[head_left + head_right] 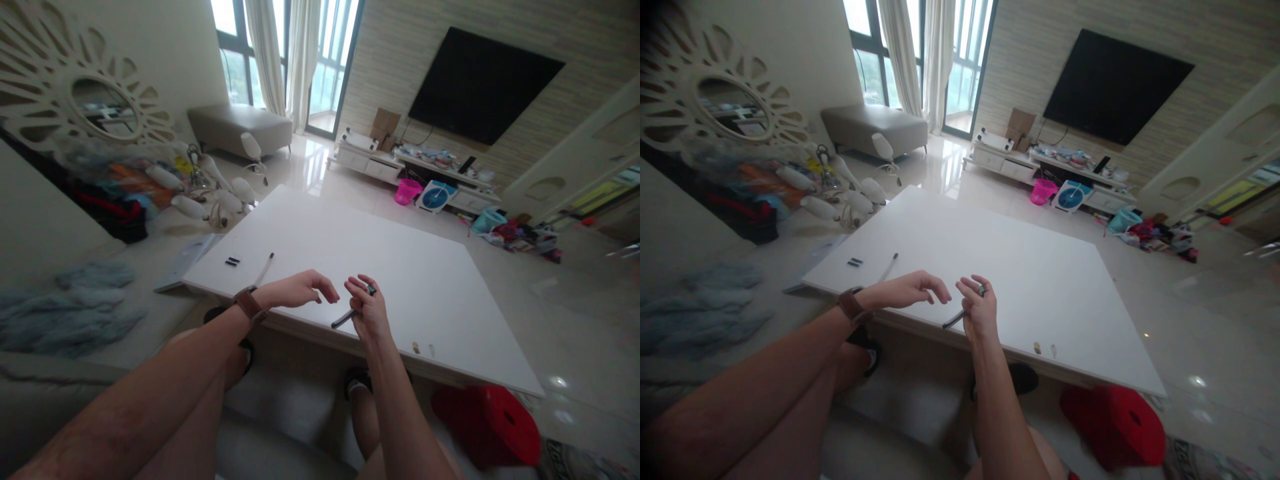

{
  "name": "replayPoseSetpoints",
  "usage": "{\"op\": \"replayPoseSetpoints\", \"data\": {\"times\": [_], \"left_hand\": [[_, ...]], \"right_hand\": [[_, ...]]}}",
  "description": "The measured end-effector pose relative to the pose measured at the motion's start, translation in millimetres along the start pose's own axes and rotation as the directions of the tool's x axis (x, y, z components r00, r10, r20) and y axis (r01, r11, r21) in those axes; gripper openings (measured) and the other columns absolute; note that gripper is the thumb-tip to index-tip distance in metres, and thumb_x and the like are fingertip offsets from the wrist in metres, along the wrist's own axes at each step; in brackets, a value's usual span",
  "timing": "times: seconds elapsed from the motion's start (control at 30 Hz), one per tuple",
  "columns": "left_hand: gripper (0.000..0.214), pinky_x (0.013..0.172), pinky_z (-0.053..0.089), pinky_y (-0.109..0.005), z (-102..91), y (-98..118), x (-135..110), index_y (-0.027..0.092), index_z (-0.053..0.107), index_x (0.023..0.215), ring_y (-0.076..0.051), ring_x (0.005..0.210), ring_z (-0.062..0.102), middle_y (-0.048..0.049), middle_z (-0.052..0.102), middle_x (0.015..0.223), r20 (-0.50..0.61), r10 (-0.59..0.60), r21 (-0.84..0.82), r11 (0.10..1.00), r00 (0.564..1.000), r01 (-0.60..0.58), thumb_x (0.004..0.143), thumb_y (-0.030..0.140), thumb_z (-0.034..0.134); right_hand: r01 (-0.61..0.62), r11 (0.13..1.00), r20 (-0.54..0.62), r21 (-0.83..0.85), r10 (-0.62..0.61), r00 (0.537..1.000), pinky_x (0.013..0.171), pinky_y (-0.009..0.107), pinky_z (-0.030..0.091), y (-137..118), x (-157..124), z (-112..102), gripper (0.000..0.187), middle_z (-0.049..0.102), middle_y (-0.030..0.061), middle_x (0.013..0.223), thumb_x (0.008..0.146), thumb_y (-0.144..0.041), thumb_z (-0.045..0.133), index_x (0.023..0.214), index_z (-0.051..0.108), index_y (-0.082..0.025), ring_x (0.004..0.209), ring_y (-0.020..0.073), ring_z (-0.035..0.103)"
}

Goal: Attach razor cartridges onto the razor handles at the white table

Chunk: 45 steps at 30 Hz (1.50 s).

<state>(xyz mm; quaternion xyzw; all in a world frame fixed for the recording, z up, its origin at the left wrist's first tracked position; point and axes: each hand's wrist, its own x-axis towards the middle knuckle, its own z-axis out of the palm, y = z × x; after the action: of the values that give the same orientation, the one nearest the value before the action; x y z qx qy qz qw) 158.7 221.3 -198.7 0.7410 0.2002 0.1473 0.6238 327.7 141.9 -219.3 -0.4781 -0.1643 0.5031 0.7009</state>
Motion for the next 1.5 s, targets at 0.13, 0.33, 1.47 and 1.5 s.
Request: {"op": "replayPoseSetpoints", "data": {"times": [0.13,0.33,1.47,1.5], "left_hand": [[0.020,0.065,0.051,-0.025,2.4,-0.5,3.1,0.013,0.074,0.091,-0.013,0.068,0.066,-0.0061,0.074,0.079,-0.113,-0.023,-0.004,1.000,0.993,0.023,0.083,0.021,0.057],[0.020,0.058,0.048,-0.023,8.8,1.5,6.5,0.012,0.072,0.070,-0.012,0.058,0.062,-0.0052,0.070,0.063,-0.340,0.016,0.037,0.999,0.940,-0.004,0.076,0.030,0.070],[0.026,0.057,0.036,-0.022,19.1,-1.3,7.0,0.014,0.070,0.072,-0.011,0.057,0.056,-0.0018,0.066,0.062,-0.286,0.185,0.534,0.845,0.940,-0.004,0.088,0.018,0.050],[0.025,0.057,0.035,-0.022,20.8,-1.2,7.7,0.014,0.069,0.071,-0.011,0.058,0.055,-0.0020,0.066,0.062,-0.317,0.219,0.569,0.823,0.923,0.000,0.087,0.017,0.051]], "right_hand": [[0.003,1.000,0.007,-0.009,-0.003,1.000,0.036,0.014,0.020,0.6,0.2,0.6,0.054,0.069,0.0023,0.088,0.049,-0.016,0.089,0.094,0.059,-0.020,0.047,0.0022,0.043],[0.024,0.998,0.031,-0.054,-0.022,0.999,0.037,0.015,0.020,0.9,-2.6,3.1,0.056,0.067,0.0006,0.089,0.048,-0.017,0.089,0.096,0.059,-0.021,0.046,0.0011,0.039],[0.205,0.945,0.018,-0.256,-0.208,0.978,0.047,0.017,0.037,20.2,-4.1,3.0,0.048,0.060,-0.0037,0.082,0.057,-0.023,0.087,0.095,0.059,-0.020,0.056,0.0055,0.054],[0.203,0.946,0.003,-0.253,-0.209,0.978,0.044,0.016,0.034,20.8,-4.5,4.0,0.048,0.060,-0.0036,0.080,0.057,-0.024,0.088,0.094,0.059,-0.020,0.053,0.0048,0.052]]}}
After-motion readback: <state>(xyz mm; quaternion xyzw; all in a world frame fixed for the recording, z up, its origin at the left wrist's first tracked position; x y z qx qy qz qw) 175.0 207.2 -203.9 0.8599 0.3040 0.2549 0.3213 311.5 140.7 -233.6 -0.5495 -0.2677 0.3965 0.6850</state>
